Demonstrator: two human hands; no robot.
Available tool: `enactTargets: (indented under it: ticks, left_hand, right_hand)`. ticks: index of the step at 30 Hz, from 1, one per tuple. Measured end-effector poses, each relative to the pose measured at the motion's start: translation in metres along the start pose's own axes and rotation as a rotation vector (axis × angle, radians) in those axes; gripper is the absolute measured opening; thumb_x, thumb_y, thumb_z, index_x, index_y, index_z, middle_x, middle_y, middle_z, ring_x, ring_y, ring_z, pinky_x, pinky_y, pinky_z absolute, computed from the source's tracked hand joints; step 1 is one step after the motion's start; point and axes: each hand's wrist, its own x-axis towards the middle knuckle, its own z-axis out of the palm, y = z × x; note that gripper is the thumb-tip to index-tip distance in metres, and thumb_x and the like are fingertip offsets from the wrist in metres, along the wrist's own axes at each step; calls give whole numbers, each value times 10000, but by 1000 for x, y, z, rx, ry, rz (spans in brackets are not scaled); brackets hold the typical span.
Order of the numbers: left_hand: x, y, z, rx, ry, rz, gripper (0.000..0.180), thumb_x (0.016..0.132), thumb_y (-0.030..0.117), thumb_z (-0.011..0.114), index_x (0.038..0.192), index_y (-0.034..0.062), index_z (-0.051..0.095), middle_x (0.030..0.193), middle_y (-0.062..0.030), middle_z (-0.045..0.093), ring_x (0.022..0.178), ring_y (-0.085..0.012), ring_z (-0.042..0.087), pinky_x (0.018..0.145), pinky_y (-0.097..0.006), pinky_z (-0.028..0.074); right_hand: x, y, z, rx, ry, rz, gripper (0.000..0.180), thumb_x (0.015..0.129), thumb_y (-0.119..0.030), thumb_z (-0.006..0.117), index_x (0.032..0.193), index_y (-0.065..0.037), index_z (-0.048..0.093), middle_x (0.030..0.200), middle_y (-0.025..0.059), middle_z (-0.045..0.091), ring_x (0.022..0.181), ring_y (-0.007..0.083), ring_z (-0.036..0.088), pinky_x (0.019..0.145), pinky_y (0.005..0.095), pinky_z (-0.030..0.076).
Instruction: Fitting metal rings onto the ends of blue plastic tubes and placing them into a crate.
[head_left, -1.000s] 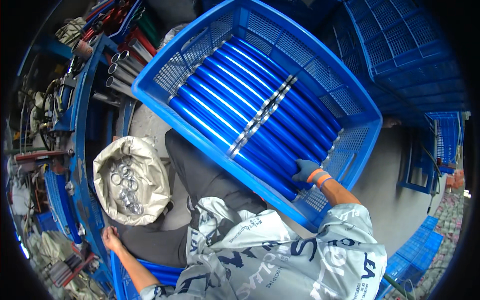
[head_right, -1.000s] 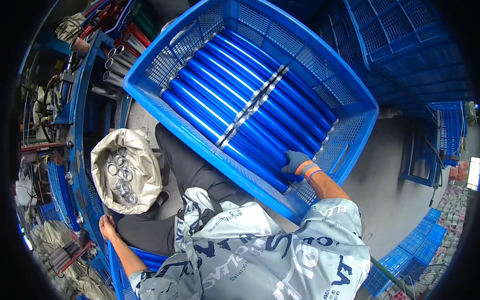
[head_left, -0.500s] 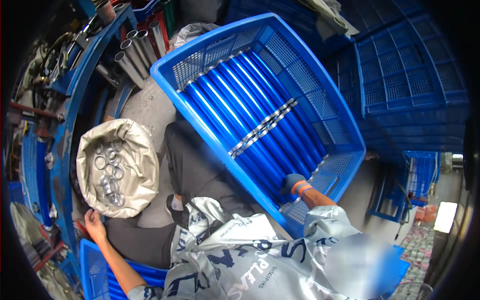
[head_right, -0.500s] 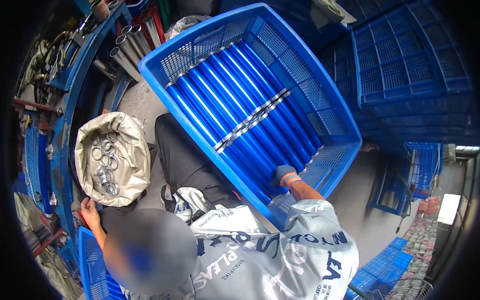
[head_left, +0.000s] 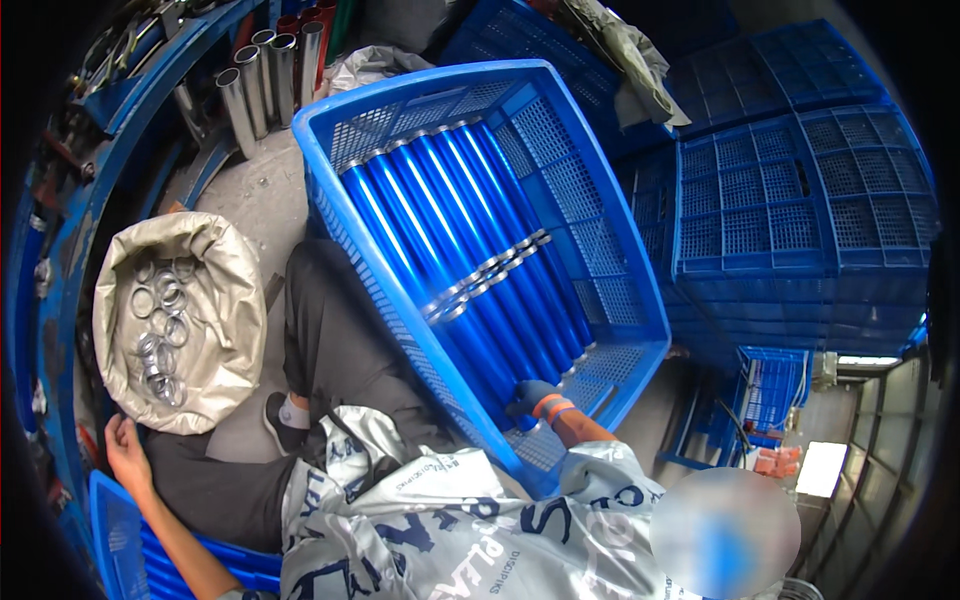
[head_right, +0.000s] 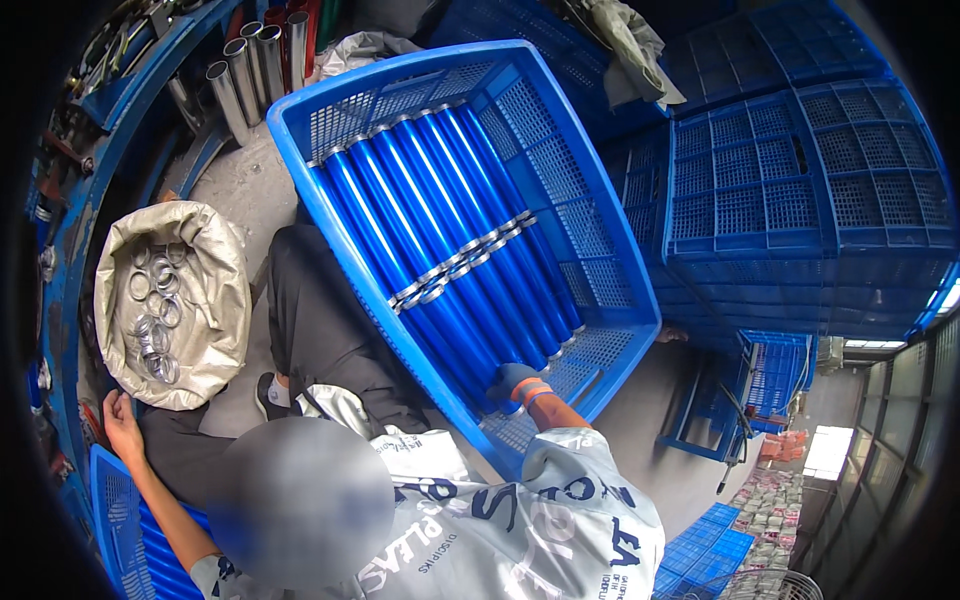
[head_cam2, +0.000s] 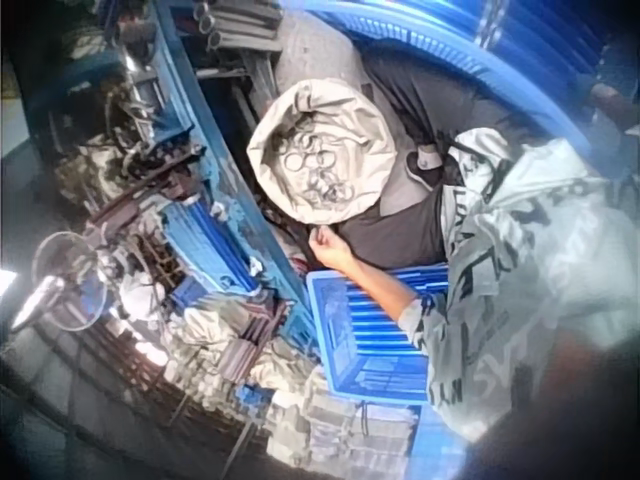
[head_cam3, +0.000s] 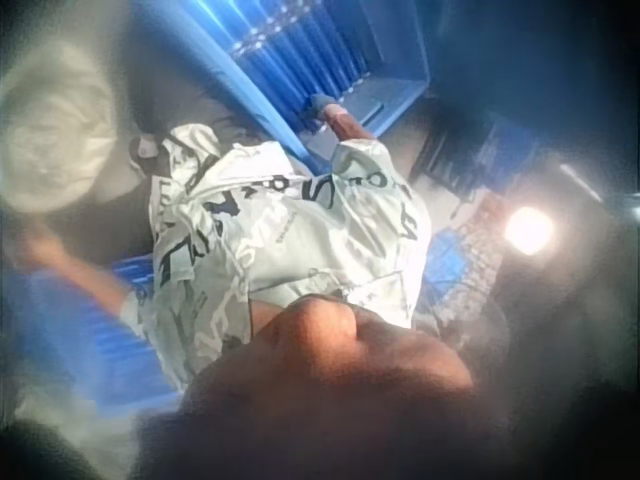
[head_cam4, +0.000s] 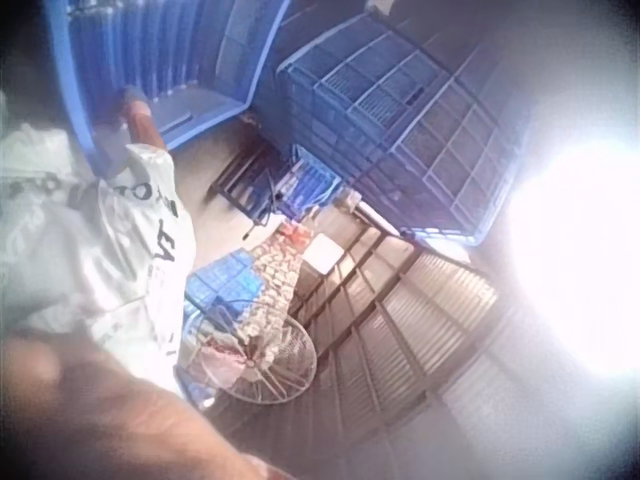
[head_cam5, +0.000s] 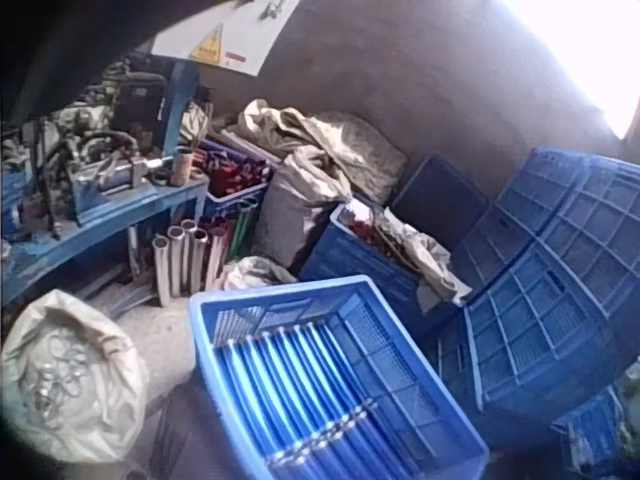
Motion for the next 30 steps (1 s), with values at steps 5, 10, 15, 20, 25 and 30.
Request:
enactTargets:
  ticks: [5, 10, 15, 20, 25, 30]
  left_hand:
    - [2, -4, -39, 56, 66, 17, 603, 1167, 296, 739, 1607, -79, 568, 1478, -254, 718, 1304, -275, 723, 1132, -372, 563]
    - [42, 54, 42, 532, 11, -179, 1235, 1005, 765, 737, 1737, -153, 354, 1820, -379, 352, 1710, -467, 367, 1422, -478, 271]
    - [35, 38, 29, 432, 0, -364, 864, 973, 505, 854, 1568, -76, 621, 1510, -354, 708, 1456, -454, 679, 1234, -530, 515]
    - [35, 112, 7, -9, 315, -160, 446, 1018, 261, 819, 1333, -53, 787, 1293, -237, 834, 1215, -322, 795, 1072, -456, 592]
    - [15, 217, -59, -399, 324, -1, 479, 1036, 196, 857, 1405, -86, 741, 1274, -172, 831, 1156, -207, 768, 1046, -356, 581]
    - [-39, 168, -68, -350, 377, 14, 866, 1057, 211, 890, 1699, -124, 415, 1618, -341, 614, 1491, -361, 644, 1242, -442, 535]
  right_hand:
    - [18, -14, 1, -76, -224, 153, 822, 813, -716, 920, 1361, -106, 855, 1373, 177, 833, 1298, 353, 778, 1112, 491, 588]
    - [19, -25, -109, -60, 125, 8, 728, 891, -657, 893, 1342, -87, 853, 1353, 173, 840, 1238, 340, 807, 1120, 473, 603]
    - [42, -223, -234, 950, 751, -579, 488, 1071, -112, 832, 1512, 58, 712, 1354, 190, 824, 1274, 227, 777, 1102, 367, 611]
    - [-72, -438, -275, 738, 548, -992, 429, 1058, -148, 846, 1448, 16, 774, 1340, 158, 837, 1227, 214, 790, 1078, 368, 613]
    - [-9, -585, -212, 712, 111, -1166, 503, 1071, -258, 832, 1490, 8, 752, 1357, 171, 833, 1228, 239, 787, 1092, 358, 599]
    - [66, -680, -142, 532, 163, -1157, 783, 948, -349, 911, 1624, -60, 641, 1567, 246, 692, 1387, 384, 702, 1194, 442, 551]
